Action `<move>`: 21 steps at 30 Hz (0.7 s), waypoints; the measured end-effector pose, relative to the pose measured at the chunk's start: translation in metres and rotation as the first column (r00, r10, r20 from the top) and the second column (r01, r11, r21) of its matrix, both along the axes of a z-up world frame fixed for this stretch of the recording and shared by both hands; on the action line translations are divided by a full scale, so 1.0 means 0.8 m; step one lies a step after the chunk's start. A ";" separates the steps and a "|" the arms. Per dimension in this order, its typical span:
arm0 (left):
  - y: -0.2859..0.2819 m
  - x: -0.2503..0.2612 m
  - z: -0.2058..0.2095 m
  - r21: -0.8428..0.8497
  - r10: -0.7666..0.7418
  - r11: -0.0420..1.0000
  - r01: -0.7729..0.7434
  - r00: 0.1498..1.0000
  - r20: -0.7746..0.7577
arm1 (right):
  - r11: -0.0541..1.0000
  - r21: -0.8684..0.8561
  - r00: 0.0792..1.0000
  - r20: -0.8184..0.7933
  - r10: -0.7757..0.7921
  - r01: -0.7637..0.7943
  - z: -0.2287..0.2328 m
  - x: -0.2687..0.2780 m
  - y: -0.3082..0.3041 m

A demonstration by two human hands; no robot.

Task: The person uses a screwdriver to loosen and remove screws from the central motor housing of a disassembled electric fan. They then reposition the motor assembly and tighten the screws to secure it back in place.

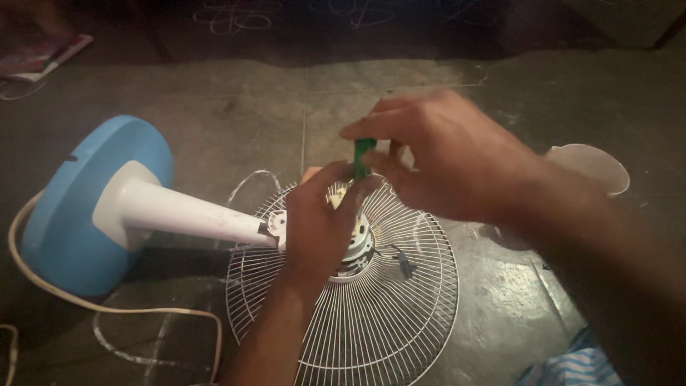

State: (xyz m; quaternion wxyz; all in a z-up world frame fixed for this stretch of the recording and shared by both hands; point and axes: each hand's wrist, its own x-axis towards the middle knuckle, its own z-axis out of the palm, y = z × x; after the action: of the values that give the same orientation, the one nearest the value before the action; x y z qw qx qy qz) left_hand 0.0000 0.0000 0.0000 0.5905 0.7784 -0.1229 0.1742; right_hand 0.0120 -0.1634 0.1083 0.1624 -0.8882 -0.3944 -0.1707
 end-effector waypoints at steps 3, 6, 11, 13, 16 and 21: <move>-0.002 0.000 0.004 0.037 0.029 0.999 -0.028 0.999 -0.040 | 0.983 -0.028 0.982 -0.049 -0.183 0.182 0.002 -0.004 0.003; 0.000 -0.001 0.009 0.127 0.050 0.988 -0.086 0.963 0.263 | 0.933 -0.071 0.929 -0.096 -0.358 0.353 0.002 -0.008 0.008; 0.007 -0.002 0.015 -0.003 -0.092 0.996 0.092 0.989 -0.113 | 0.989 0.037 0.989 0.022 -0.145 0.144 -0.003 -0.013 0.002; 0.008 -0.001 0.016 -0.049 -0.144 0.989 0.141 0.987 -0.067 | 0.987 0.087 0.991 -0.002 -0.132 0.132 -0.005 -0.014 -0.001; 0.006 -0.002 0.017 -0.129 -0.175 0.977 0.170 0.984 -0.025 | 0.985 0.087 0.988 -0.035 -0.147 0.150 -0.006 -0.013 -0.004; 0.003 -0.004 0.019 -0.073 -0.108 0.992 0.102 0.990 -0.089 | 0.963 0.088 0.967 -0.021 -0.252 0.253 -0.007 -0.013 -0.006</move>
State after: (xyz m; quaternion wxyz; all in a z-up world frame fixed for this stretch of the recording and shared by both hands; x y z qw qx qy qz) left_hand -0.0030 0.0025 0.0154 0.6300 0.7576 -0.1301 0.1107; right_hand 0.0018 -0.1680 0.1028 0.1809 -0.9239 -0.2690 -0.2032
